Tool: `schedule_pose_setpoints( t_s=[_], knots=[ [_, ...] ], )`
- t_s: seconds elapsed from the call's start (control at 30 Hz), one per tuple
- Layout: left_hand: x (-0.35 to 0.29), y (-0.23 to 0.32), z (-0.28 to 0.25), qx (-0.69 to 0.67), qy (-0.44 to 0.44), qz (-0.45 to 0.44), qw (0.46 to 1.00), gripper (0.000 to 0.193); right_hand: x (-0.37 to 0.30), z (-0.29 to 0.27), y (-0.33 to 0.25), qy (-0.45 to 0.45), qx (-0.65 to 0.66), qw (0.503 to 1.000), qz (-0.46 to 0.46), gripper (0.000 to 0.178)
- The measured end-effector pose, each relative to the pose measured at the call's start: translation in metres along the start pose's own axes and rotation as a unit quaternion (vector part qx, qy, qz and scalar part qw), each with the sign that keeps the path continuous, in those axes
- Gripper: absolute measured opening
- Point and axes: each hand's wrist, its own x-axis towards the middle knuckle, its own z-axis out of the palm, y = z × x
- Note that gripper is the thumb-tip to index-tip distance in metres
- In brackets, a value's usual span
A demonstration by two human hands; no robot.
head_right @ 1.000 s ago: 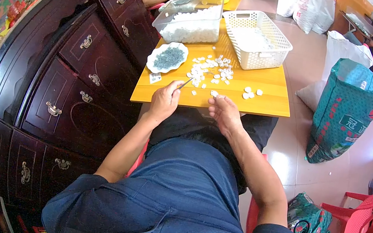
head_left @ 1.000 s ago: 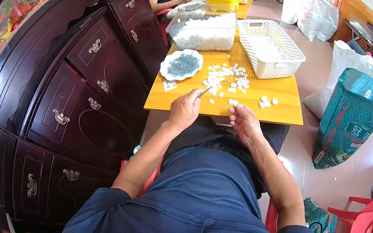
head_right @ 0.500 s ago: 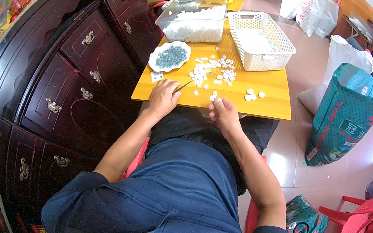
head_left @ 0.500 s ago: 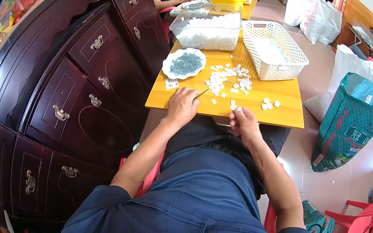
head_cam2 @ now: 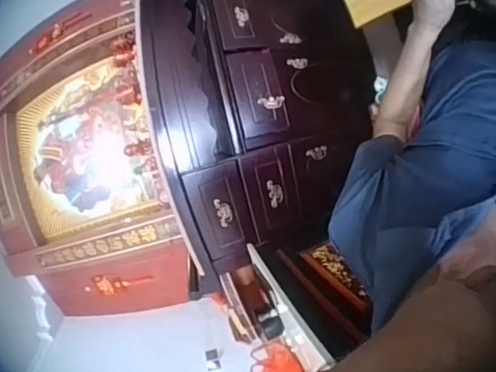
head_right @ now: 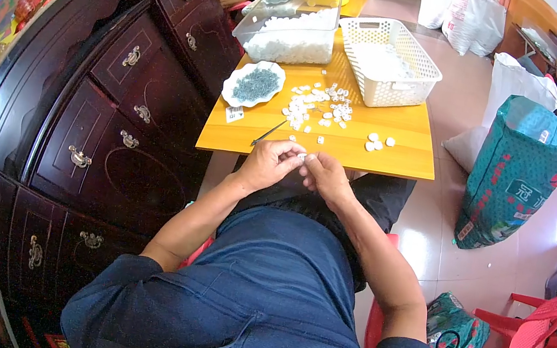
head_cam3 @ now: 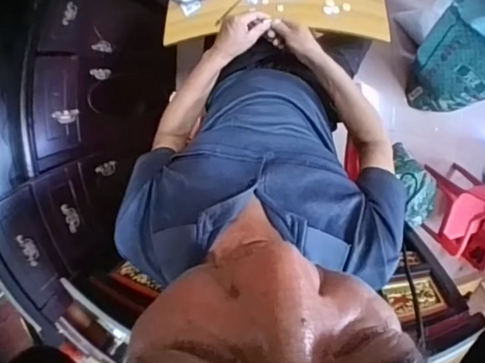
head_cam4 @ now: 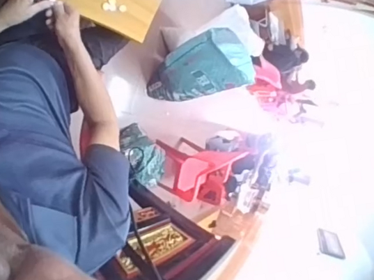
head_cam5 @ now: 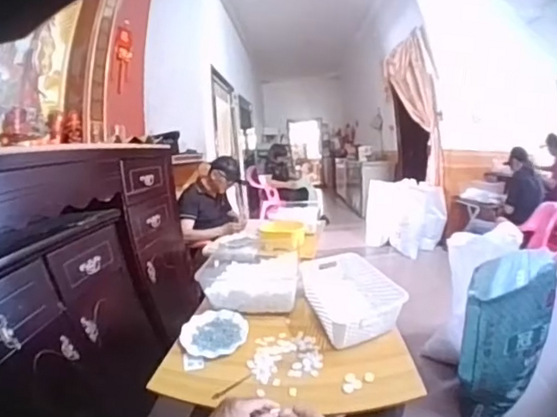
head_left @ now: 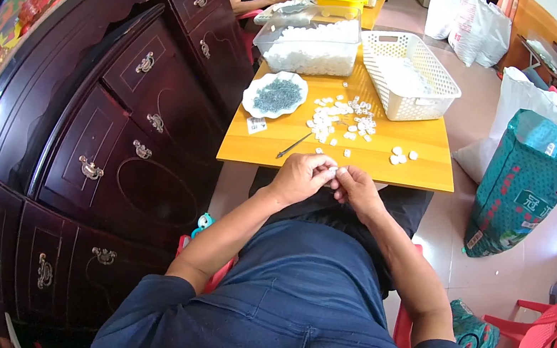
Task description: Assembling small white plastic components by manually inserting grey metal pins into them.
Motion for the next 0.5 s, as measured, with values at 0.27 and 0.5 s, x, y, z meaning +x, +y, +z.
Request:
schedule_pose_setpoints(
  t_s=[0.27, 0.5],
  knots=[
    [-0.003, -0.006, 0.012, -0.041, 0.058, -0.019, 0.997, 0.012, 0.002, 0.000, 0.003, 0.014, 0.002, 1.000, 0.006, 0.025],
    [-0.001, -0.004, 0.018, 0.119, 0.113, 0.078, 0.983, 0.012, 0.003, -0.002, 0.004, 0.037, -0.007, 0.999, -0.007, 0.028]
  ],
)
